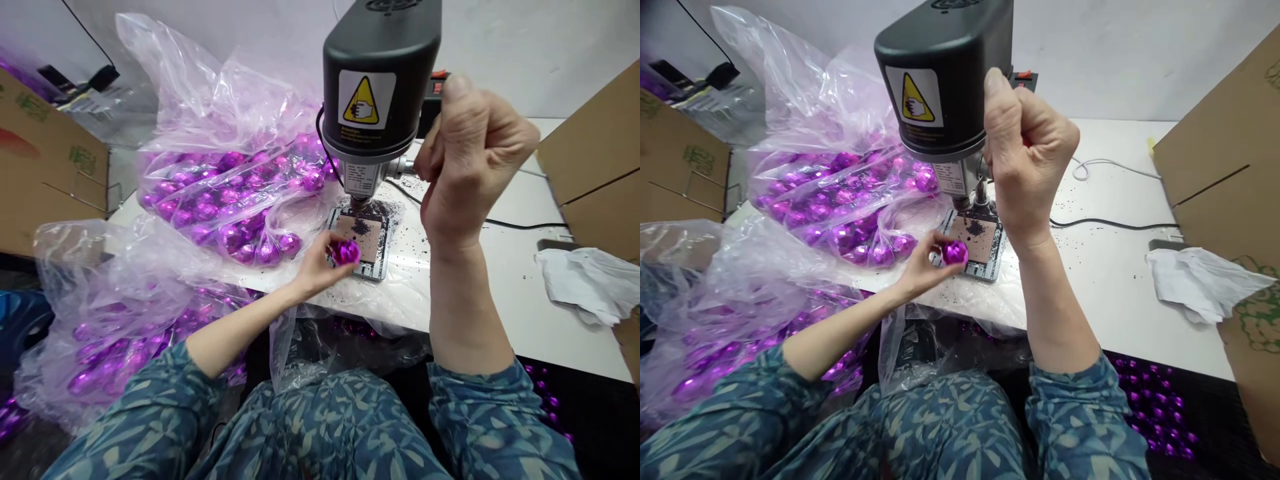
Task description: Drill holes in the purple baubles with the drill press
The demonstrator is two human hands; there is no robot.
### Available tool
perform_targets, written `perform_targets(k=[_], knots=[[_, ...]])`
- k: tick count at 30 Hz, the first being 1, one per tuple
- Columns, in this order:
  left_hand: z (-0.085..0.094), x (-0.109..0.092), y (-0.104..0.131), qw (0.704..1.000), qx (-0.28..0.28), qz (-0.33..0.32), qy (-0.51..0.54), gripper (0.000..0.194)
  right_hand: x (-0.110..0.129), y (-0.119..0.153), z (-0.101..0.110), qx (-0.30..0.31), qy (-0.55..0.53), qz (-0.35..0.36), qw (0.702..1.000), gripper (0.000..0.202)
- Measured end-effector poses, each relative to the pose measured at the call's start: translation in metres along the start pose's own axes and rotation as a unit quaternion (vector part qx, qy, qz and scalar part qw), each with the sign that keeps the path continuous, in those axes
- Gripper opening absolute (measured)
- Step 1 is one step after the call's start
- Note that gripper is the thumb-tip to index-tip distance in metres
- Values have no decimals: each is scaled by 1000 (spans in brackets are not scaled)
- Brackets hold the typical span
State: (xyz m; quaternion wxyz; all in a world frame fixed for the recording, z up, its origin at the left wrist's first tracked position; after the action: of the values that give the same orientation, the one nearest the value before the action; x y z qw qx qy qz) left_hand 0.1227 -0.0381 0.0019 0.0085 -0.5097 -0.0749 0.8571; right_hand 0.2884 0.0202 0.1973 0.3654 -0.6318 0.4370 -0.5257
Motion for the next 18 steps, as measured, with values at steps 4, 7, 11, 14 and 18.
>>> perform_targets(k=[4, 7, 11, 14, 18], knots=[[-35, -15, 78, 947, 284, -115, -98, 41, -2, 2, 0, -14, -67, -4, 998, 55], [-49, -3, 113, 891, 343, -195, -225, 37, -3, 3, 1, -28, -87, 4, 996, 57], [-27, 6, 78, 935, 270, -195, -125, 27, -5, 4, 2, -32, -90, 3, 995, 57], [18, 21, 3, 982, 91, -100, -132, 18, -5, 5, 3, -25, -84, 12, 996, 55], [55, 54, -85, 929, -10, 76, -363, 35, -4, 7, 4, -30, -79, 10, 996, 54]])
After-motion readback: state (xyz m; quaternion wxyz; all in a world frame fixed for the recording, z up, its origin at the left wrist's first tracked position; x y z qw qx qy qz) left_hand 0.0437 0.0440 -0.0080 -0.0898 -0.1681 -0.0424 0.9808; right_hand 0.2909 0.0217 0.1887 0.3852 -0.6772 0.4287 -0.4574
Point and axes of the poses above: each hand's wrist, its own y-axis away from the middle knuckle, its own z-axis out of the back of the hand, x = y × z, the point moved 7 cm from there along -y, towards the middle knuckle, and after that the axes turned 10 degrees about z, right-handed, at the moved point
